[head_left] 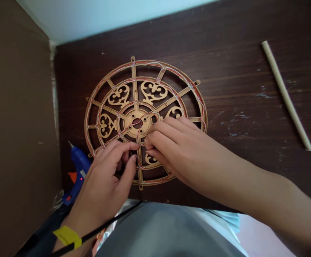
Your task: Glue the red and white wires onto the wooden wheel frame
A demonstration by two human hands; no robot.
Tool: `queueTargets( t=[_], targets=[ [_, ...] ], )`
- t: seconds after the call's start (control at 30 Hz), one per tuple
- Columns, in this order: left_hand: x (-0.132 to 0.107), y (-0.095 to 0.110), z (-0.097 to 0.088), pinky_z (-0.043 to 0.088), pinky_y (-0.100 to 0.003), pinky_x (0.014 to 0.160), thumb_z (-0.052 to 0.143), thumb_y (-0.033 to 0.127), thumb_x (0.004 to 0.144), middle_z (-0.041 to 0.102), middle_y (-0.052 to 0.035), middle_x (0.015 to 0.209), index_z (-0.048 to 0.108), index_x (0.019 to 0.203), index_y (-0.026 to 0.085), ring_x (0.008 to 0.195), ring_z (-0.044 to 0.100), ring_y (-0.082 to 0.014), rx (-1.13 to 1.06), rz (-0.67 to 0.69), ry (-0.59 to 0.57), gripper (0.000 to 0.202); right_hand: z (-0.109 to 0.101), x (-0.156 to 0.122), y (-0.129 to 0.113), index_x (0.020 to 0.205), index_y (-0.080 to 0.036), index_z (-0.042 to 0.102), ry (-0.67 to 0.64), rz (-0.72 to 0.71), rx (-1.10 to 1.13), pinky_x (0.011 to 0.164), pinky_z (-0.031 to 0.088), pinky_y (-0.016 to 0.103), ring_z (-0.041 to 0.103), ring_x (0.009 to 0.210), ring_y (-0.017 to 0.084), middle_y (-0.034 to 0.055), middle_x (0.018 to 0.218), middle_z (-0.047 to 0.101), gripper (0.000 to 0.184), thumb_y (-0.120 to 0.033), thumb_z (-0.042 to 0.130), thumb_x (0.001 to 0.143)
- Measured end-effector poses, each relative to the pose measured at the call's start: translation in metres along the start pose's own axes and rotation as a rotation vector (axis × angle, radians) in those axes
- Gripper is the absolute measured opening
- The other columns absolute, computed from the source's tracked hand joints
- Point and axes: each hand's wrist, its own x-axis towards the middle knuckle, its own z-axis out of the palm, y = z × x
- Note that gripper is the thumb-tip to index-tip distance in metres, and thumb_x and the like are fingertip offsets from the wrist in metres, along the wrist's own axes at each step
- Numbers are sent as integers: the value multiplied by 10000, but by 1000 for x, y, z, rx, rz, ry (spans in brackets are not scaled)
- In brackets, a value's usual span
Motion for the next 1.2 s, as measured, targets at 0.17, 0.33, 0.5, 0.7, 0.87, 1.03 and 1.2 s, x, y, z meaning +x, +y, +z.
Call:
queueTargets(
  t=[0.17,0.33,0.5,0.7,0.87,1.03,1.2],
  targets=[
    [0,-1,1,479,-304,801,565,156,1064,603,40,900,695,1221,252,825,595,-142,-1,25,0,225,-4,-3,2,1069,-178,607,-26,-5,43,886,398,396,546,968,265,89,1070,659,139,-100,510,1132],
    [1,-2,1,470,-285,812,572,147,1064,592,50,910,685,1223,265,842,580,-129,-5,28,5,228,-15,-11,14,1093,-229,586,-34,15,226,893,427,377,575,985,244,63,1113,673,110,-151,522,1137],
    [-1,-2,1,470,-278,820,585,152,1064,591,53,917,681,1223,278,853,578,-126,-11,18,10,225,-35,-17,16,1056,-237,601,-160,134,385,877,473,373,604,996,239,63,1112,692,156,-211,489,1163],
    [-4,-3,3,466,-292,856,562,166,1082,588,43,946,671,1265,280,890,579,-135,-17,17,2,242,-45,-26,4,1055,-230,618,-109,139,480,881,508,350,641,1001,213,56,1095,702,228,-251,430,1184],
    [-4,-3,3,467,-296,863,562,170,1088,599,40,964,663,1286,286,901,582,-138,-22,23,6,251,-35,-28,4,946,-223,590,-90,169,497,787,484,322,623,853,184,24,941,672,267,-233,456,1176],
    [-5,-2,4,468,-299,844,554,177,1090,598,38,968,657,1290,296,897,590,-145,-9,14,8,254,-25,-26,9,1047,-183,668,-94,195,423,780,474,345,633,884,207,51,1005,698,237,-269,492,1179],
    [-9,-3,7,467,-311,865,547,182,1099,622,31,998,641,1321,318,943,596,-164,-5,0,3,277,-21,-16,6,997,-194,633,-86,162,346,771,436,353,602,860,207,27,969,675,164,-159,552,1136]
  ],
)
